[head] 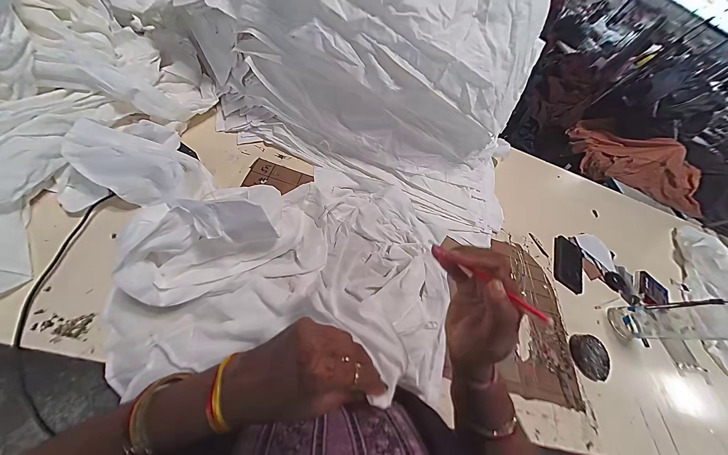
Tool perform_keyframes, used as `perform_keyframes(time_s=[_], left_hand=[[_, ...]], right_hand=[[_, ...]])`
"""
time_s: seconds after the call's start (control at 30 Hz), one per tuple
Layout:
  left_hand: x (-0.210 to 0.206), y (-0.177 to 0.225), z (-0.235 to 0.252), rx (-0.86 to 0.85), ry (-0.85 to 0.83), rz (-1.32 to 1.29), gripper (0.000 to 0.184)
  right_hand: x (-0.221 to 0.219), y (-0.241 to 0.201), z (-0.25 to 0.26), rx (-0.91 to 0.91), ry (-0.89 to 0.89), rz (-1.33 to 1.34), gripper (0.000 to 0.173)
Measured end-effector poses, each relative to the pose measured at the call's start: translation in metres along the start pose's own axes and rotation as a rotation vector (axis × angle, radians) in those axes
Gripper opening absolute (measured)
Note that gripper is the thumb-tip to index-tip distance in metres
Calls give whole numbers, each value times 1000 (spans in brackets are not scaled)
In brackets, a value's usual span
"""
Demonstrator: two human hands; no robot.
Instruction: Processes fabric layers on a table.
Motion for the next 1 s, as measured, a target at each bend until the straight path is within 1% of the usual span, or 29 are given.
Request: perform_keyframes(time_s=[0.03, 0.07, 0.1, 0.17, 0.2, 0.23, 0.27, 0.3, 0.33, 0.37, 0.4, 0.47, 0.5, 0.53, 0.6, 0.63, 0.67, 0.7, 0.73, 0.77, 0.8, 0.83, 0.87, 0.93, 1.0], left_hand=[[-9, -3, -5, 21, -91, -42, 29], [-14, -8, -10, 55, -148, -52, 35], [-14, -13, -13, 88, -162, -43, 38], [1, -24, -14, 129, -91, 22, 36], [13, -29, -13, 144, -20, 65, 35], [28, -34, -12, 154, 60, 122, 34], [44, -40, -10, 165, 138, 188, 34], [59, -47, -8, 187, 206, 248, 34], [74, -55, -6, 222, 258, 300, 32], [87, -66, -3, 267, 295, 347, 30], [98, -78, 1, 326, 314, 396, 28], [112, -110, 13, 487, 279, 464, 26], [117, -127, 21, 548, 245, 478, 29], [120, -143, 32, 587, 225, 490, 33], [116, -169, 51, 614, 239, 489, 37], [109, -182, 59, 665, 203, 466, 37], [99, -195, 67, 727, 129, 444, 38], [86, -207, 74, 770, 49, 431, 40], [69, -216, 76, 807, -27, 424, 41], [51, -221, 76, 821, -75, 415, 42], [35, -223, 76, 810, -94, 403, 43], [20, -221, 73, 785, -97, 388, 43], [10, -217, 71, 758, -98, 383, 44], [-1, -207, 62, 698, -134, 427, 51], [6, -198, 55, 589, -200, 511, 61]], right_hand=[[6, 23, 18, -69, 11, 21, 32], [10, 47, 36, -104, 21, 0, 28], [15, 74, 54, -124, 13, -86, 25], [33, 137, 80, -208, 27, -345, 27], [44, 168, 85, -269, 2, -577, 30], [49, 197, 82, -359, -142, -836, 33], [52, 226, 72, -479, -347, -1038, 34], [57, 251, 56, -618, -527, -1156, 48], [60, 267, 41, -721, -647, -1231, 70], [57, 273, 33, -737, -710, -1258, 79], [47, 273, 32, -679, -747, -1234, 73], [16, 256, 36, -487, -798, -1116, 43], [-1, 239, 41, -404, -801, -1076, 35], [-17, 218, 49, -333, -785, -1028, 31], [-40, 186, 58, -232, -766, -984, 32], [-46, 183, 61, -196, -750, -986, 35], [-46, 190, 66, -192, -734, -997, 41], [-40, 207, 68, -269, -751, -1048, 54], [-28, 228, 65, -392, -770, -1093, 67], [-16, 248, 59, -509, -770, -1102, 75], [-10, 261, 51, -588, -752, -1081, 75], [-11, 266, 44, -613, -728, -1049, 72], [-20, 262, 38, -588, -720, -1018, 63], [-50, 234, 26, -424, -800, -966, 45], [-82, 174, 16, -194, -891, -896, 30]])
Point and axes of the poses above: each hand's wrist, its own z-axis towards the middle knuckle, its own x-axis out of the back of the hand, y = z × x, the point moved 10 cm from there along z, towards the middle knuckle, and after that the axes turned 10 degrees about y, right-handed, at the moved point
